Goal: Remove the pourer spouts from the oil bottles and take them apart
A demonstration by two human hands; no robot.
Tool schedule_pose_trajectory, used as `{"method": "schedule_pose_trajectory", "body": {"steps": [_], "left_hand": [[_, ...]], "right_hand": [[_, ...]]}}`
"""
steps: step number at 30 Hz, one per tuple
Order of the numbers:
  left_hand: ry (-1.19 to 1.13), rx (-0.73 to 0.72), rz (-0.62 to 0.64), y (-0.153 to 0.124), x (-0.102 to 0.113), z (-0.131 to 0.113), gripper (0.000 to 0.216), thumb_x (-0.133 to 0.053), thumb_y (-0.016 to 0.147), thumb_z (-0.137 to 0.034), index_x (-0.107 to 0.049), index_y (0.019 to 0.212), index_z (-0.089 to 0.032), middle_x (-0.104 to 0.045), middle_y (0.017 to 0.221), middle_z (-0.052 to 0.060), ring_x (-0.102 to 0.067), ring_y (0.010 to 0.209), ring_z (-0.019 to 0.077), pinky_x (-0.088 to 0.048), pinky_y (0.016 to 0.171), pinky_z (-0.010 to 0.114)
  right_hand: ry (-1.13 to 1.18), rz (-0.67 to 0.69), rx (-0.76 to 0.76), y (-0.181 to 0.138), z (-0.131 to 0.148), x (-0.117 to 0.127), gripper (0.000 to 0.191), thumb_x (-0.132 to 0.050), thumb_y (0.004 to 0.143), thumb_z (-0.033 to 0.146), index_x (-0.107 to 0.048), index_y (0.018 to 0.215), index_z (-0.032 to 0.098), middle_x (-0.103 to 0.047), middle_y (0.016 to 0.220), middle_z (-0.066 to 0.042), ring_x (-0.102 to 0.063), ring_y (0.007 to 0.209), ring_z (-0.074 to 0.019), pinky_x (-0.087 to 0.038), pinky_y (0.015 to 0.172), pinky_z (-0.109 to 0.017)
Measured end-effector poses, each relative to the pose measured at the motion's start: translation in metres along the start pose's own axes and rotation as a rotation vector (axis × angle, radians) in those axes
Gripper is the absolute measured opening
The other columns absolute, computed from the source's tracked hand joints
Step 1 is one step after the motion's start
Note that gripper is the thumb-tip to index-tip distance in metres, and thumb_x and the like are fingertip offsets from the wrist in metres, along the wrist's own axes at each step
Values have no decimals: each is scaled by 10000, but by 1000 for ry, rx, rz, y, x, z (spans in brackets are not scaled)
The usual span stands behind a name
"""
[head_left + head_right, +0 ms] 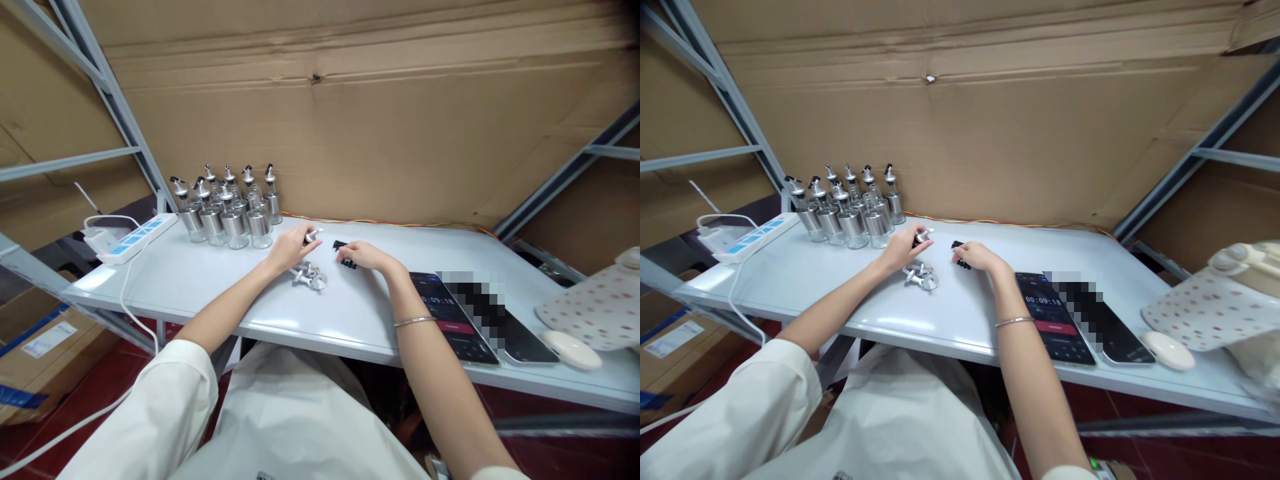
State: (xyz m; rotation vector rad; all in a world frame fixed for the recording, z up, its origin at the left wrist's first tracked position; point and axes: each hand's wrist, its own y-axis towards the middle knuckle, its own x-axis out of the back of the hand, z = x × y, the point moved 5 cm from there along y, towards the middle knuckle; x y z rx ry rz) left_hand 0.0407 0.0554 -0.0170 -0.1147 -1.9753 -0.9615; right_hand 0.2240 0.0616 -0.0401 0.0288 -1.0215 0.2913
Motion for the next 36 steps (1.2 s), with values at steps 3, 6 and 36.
{"method": "schedule_pose_trajectory", "body": {"steps": [3,6,36], "left_hand": [[-11,10,8,0,-1,0,289,-501,872,-433,-500,1013,-181,-650,871,47,-630,754,173,-448,687,270],[-25,10,15,0,-1,-1,291,-499,872,-434,-502,1018,-182,-650,873,46,-629,744,170,-451,685,270],[-310,-108,104,2,-14,-1,351,-680,755,-318,-519,1027,-164,-614,906,32,-562,719,114,-480,681,251]], "right_hand": [[-8,5,-9,1,-2,0,320,-437,869,204,-746,818,141,-720,905,-69,-610,790,-158,-428,721,-197],[-6,0,-29,1,-5,1,323,-436,864,197,-747,822,123,-723,891,-85,-612,762,-159,-430,692,-201],[603,-153,305,-14,43,3,310,-661,687,422,-596,823,151,-624,687,-18,-558,652,-137,-429,681,-286]]}}
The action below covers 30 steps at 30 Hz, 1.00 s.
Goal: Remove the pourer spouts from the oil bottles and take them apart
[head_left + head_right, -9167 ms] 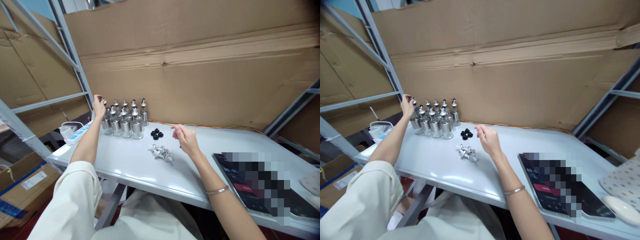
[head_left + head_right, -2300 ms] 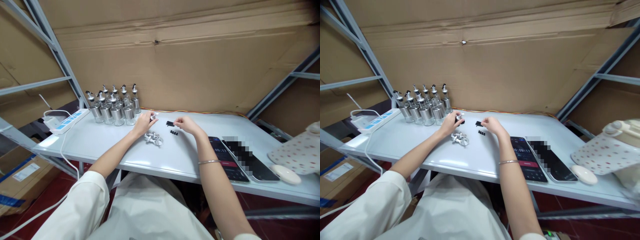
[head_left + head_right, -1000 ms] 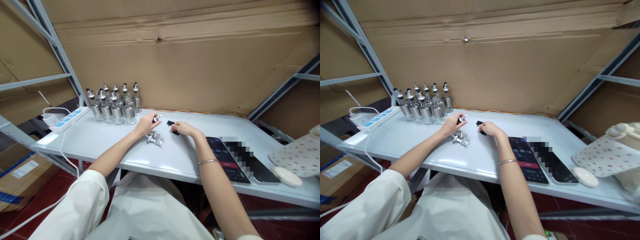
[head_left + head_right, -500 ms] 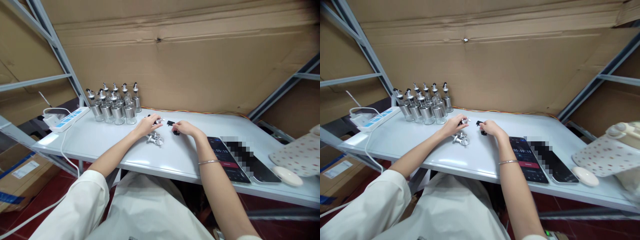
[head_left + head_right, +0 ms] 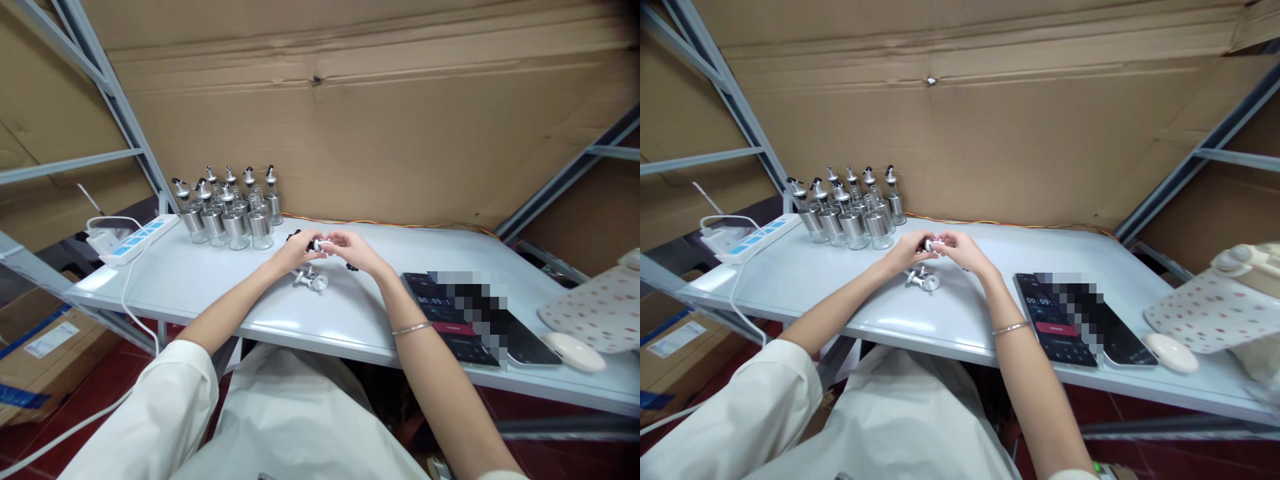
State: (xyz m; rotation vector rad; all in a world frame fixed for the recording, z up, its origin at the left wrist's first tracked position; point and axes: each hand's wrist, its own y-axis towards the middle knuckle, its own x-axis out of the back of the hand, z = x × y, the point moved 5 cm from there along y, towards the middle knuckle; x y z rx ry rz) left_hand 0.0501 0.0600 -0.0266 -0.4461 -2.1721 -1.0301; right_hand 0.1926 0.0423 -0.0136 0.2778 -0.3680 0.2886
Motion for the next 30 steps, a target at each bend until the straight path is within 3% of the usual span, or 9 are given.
{"method": "schedule_pose_trajectory", "body": {"steps": [3,6,9,14,18,21,24,30], "left_hand": [[-127,-14,-62,0,2,-3,466,-661,754,-234,-437,1156,-157,-620,914,38,-597,759,116,-501,732,260],[-167,-21,-136,0,7,-7,289,-574,806,-202,-471,1071,-154,-621,910,50,-613,774,111,-508,754,262],[-59,-77,-152,0,10,-15,124,-533,835,-215,-521,944,-157,-610,882,48,-598,759,111,-499,744,262],[121,-182,-151,-1,11,-27,181,-427,902,-240,-504,1041,-152,-585,989,87,-575,882,147,-477,776,279],[387,-216,-95,0,6,-24,167,-387,907,-248,-500,959,-137,-592,937,105,-569,848,178,-441,752,302],[605,-214,-80,3,4,-20,153,-383,895,-246,-502,872,-152,-599,830,83,-563,763,186,-385,705,317],[699,-221,-142,5,7,-20,234,-311,921,-262,-493,811,-163,-599,751,62,-542,684,175,-335,691,327],[516,-31,-199,11,15,-14,366,-187,956,-297,-421,695,-191,-529,585,2,-444,542,144,-300,674,318]], "right_hand": [[6,-35,18,3,-2,4,301,-636,715,449,-574,758,157,-601,634,-8,-541,611,-125,-429,663,-277],[26,-59,-1,3,-4,11,334,-625,732,482,-561,731,154,-599,639,-17,-538,591,-113,-426,640,-264],[65,-16,-32,0,-2,14,381,-643,716,522,-565,730,150,-609,650,-26,-551,598,-113,-423,634,-259],[175,140,-128,-8,-1,8,466,-692,643,586,-590,758,146,-616,667,-27,-547,601,-111,-419,622,-260],[228,204,-115,-9,1,1,437,-693,654,562,-593,729,143,-579,625,-2,-497,568,-92,-417,621,-265],[196,147,-36,-6,5,-1,411,-703,641,539,-600,716,148,-558,589,12,-480,555,-95,-410,598,-266],[181,93,37,-3,10,-1,402,-687,653,541,-601,717,153,-567,590,6,-496,560,-106,-417,595,-271],[86,-73,184,-1,19,-2,343,-629,730,503,-565,743,166,-579,600,1,-513,565,-118,-410,601,-266]]}}
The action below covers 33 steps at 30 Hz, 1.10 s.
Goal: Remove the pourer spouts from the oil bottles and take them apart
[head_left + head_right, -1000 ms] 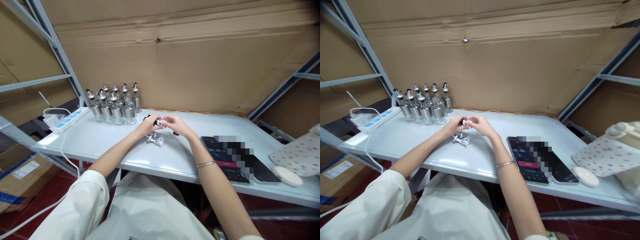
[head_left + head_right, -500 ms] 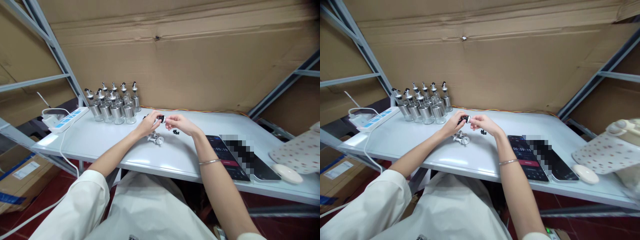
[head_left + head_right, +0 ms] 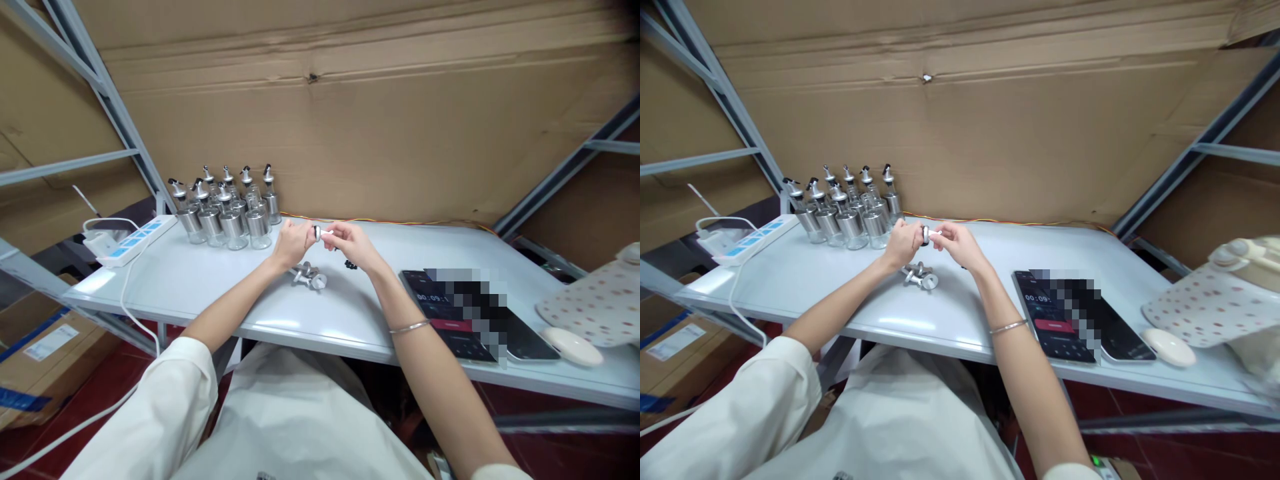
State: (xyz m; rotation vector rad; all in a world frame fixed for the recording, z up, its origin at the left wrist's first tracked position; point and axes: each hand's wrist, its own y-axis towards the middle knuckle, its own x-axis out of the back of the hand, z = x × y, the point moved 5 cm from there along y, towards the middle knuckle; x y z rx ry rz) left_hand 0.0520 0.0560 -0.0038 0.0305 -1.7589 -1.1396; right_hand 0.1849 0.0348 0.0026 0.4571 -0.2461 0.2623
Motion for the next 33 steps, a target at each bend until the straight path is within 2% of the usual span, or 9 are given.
{"method": "schedule_pose_trajectory", "body": {"steps": [4,10,14,17,19,22,26,29,33], "left_hand": [[-316,180,23,2,0,8,408,-185,954,-355,-365,622,-201,-433,530,-22,-405,526,130,-287,613,286],[-915,498,86,3,-10,14,530,-243,913,-561,-336,543,-193,-297,452,-57,-277,437,73,-245,476,233],[-1112,556,136,4,-10,11,541,-338,869,-620,-328,539,-190,-260,427,-77,-256,405,52,-240,442,213],[-1138,493,119,4,-5,6,524,-404,852,-611,-386,570,-170,-365,475,-51,-354,456,58,-308,483,206],[-1154,486,133,3,-5,3,522,-383,867,-600,-409,586,-162,-416,509,-30,-392,486,63,-335,508,207],[-1177,527,137,1,-7,3,497,-374,879,-581,-408,609,-165,-400,511,-38,-374,472,62,-319,489,205],[-1160,559,114,-1,-8,7,444,-422,867,-554,-377,633,-180,-299,496,-75,-292,431,53,-244,446,201],[-1086,564,148,-4,-9,7,431,-358,891,-533,-366,636,-186,-258,497,-79,-254,427,57,-222,446,209],[-793,444,117,-5,-5,7,380,-325,912,-462,-390,660,-187,-363,534,-52,-341,489,82,-275,506,226]], "right_hand": [[-305,-149,169,-1,7,-3,266,-549,833,438,-592,824,176,-615,656,-16,-536,616,-141,-391,610,-263],[-734,-254,541,-9,23,-12,285,-410,945,359,-633,894,189,-681,814,-69,-557,721,-181,-389,717,-306],[-913,-306,640,-13,28,-15,257,-409,952,307,-636,953,186,-685,819,-68,-541,723,-185,-371,691,-308],[-930,-362,658,-14,27,-13,217,-430,946,266,-635,937,195,-694,854,-63,-551,749,-185,-379,683,-304],[-914,-382,648,-14,25,-11,206,-438,942,252,-634,911,197,-694,871,-66,-562,772,-188,-392,692,-304],[-882,-363,622,-13,23,-9,206,-442,939,267,-635,908,202,-696,875,-70,-580,793,-193,-406,703,-310],[-808,-287,602,-11,18,-10,221,-449,934,316,-637,933,201,-705,882,-77,-604,792,-198,-421,732,-322],[-755,-243,540,-7,12,-10,229,-439,932,321,-624,942,187,-702,907,-98,-611,811,-210,-431,770,-334],[-750,-144,418,-5,6,-13,234,-406,922,273,-610,913,159,-672,870,-112,-578,787,-216,-416,741,-329]]}}
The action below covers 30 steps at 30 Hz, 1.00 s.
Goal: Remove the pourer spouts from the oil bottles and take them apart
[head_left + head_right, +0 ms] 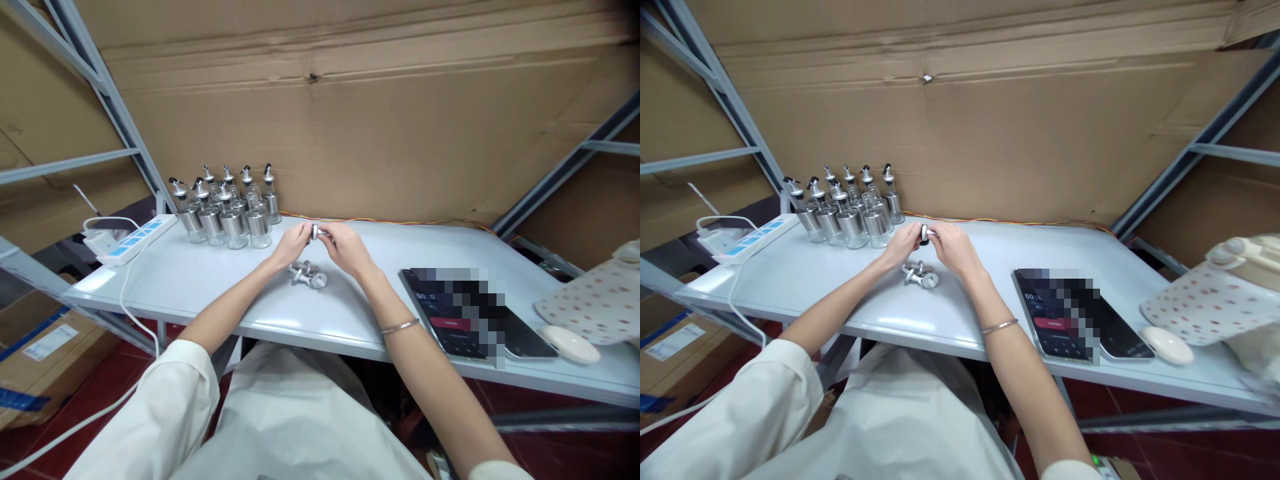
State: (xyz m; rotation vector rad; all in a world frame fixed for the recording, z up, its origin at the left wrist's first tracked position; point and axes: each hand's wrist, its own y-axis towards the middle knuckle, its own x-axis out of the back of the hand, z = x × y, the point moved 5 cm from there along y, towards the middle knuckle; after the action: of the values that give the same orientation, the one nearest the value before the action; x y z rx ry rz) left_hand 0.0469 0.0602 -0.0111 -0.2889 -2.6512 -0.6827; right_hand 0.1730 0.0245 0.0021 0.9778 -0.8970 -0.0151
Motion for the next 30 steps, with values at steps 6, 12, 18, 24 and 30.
{"method": "schedule_pose_trajectory", "body": {"steps": [6,12,18,24,30], "left_hand": [[395,-233,-81,-6,3,-8,465,-193,935,-494,-356,608,-206,-409,538,-23,-378,513,115,-286,553,261],[630,-620,-117,-21,-4,-27,544,-56,949,-487,-423,664,-203,-483,590,22,-418,555,141,-336,607,284],[711,-942,-19,-35,-15,-40,516,-103,957,-460,-499,776,-182,-560,703,72,-510,677,167,-386,672,318],[709,-962,17,-35,-16,-41,527,-95,955,-476,-521,867,-180,-600,807,91,-548,784,177,-385,721,332],[835,-777,-13,-19,-2,-40,588,-29,955,-455,-523,800,-178,-589,693,53,-485,637,154,-309,754,359]], "right_hand": [[333,211,-240,-1,4,6,289,-423,890,371,-578,744,175,-522,642,0,-429,590,-131,-331,585,-267],[794,434,-451,-5,2,20,379,-544,780,515,-563,656,157,-339,509,54,-289,495,-83,-236,499,-254],[1064,817,-601,-23,3,27,361,-623,762,486,-597,708,131,-318,437,76,-224,400,-51,-124,418,-236],[1147,907,-574,-27,7,29,351,-612,789,484,-556,694,151,-398,401,65,-284,337,-53,-175,386,-236],[978,713,-454,-16,8,29,376,-578,809,527,-568,745,157,-513,493,43,-437,442,-80,-352,512,-256]]}}
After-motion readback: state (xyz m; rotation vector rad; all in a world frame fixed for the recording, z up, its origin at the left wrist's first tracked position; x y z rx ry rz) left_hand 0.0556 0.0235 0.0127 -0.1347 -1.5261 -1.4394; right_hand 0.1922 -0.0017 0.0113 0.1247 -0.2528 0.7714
